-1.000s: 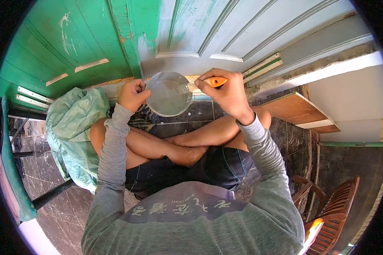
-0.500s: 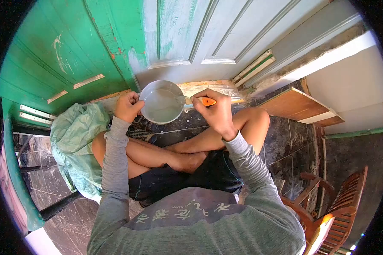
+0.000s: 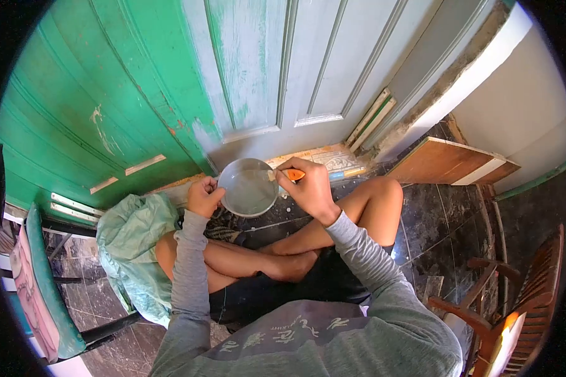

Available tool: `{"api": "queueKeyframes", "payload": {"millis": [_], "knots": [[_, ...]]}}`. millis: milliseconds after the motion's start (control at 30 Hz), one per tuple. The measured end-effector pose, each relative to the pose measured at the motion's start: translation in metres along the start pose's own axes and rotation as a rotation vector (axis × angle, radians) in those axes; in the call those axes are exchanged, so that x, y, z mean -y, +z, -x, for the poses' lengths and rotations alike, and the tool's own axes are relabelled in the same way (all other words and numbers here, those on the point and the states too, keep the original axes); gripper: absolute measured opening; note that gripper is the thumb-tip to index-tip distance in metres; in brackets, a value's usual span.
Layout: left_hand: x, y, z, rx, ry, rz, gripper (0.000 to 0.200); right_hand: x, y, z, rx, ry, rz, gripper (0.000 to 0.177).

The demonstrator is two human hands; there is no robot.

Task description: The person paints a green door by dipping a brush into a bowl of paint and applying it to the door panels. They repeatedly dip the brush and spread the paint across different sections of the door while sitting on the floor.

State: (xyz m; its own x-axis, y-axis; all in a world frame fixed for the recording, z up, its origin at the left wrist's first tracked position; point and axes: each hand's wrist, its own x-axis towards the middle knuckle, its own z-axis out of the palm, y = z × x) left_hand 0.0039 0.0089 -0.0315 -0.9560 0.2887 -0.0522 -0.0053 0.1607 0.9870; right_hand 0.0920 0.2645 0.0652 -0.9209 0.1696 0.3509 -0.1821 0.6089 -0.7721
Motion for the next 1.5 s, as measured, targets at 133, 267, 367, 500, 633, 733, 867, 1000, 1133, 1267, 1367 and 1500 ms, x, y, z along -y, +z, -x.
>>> {"api": "queueKeyframes", "payload": {"millis": [133,267,367,500,633,733,867,1000,1133,1267,1367,1500], "knots": [[0.001,-0.001,-0.001,-0.012,-0.014,-0.050,0.017,-0.007,-0.001,0.001,-0.049,-0.029,0.046,0.013],[-0.002,-0.001,0.000,-0.017,-0.024,-0.033,0.016,-0.006,-0.003,0.003,-0.047,-0.009,0.008,0.013],[0.001,-0.001,-0.001,-0.020,-0.009,-0.022,0.016,-0.001,-0.006,0.005,-0.048,0.046,-0.013,0.014],[0.006,-0.004,-0.003,-0.018,-0.011,-0.039,0.015,-0.008,0.000,0.006,-0.136,-0.075,0.046,0.014],[-0.002,-0.004,-0.001,-0.030,-0.013,-0.059,0.014,-0.003,-0.004,0.009,-0.099,0.059,-0.045,0.015],[-0.004,-0.004,-0.001,-0.034,-0.003,-0.041,0.013,-0.005,-0.006,0.011,-0.105,0.086,-0.072,0.015],[0.002,-0.006,-0.003,-0.041,-0.008,-0.030,0.013,-0.006,-0.007,0.013,-0.135,0.071,-0.043,0.015],[-0.004,-0.004,-0.001,-0.042,-0.009,-0.025,0.013,-0.007,-0.006,0.016,-0.121,0.140,-0.112,0.015],[0.004,-0.006,-0.004,-0.036,-0.006,-0.023,0.014,-0.006,-0.004,0.017,-0.150,0.084,-0.079,0.015],[0.005,-0.005,-0.005,-0.050,-0.013,-0.019,0.015,-0.010,-0.004,0.016,-0.162,0.126,-0.118,0.016],[-0.003,-0.005,-0.002,-0.048,-0.023,-0.009,0.014,-0.006,-0.006,0.017,-0.136,0.174,-0.116,0.016],[-0.003,-0.006,-0.002,-0.049,-0.015,-0.005,0.014,-0.008,-0.004,0.019,-0.176,0.089,-0.048,0.016]]}}
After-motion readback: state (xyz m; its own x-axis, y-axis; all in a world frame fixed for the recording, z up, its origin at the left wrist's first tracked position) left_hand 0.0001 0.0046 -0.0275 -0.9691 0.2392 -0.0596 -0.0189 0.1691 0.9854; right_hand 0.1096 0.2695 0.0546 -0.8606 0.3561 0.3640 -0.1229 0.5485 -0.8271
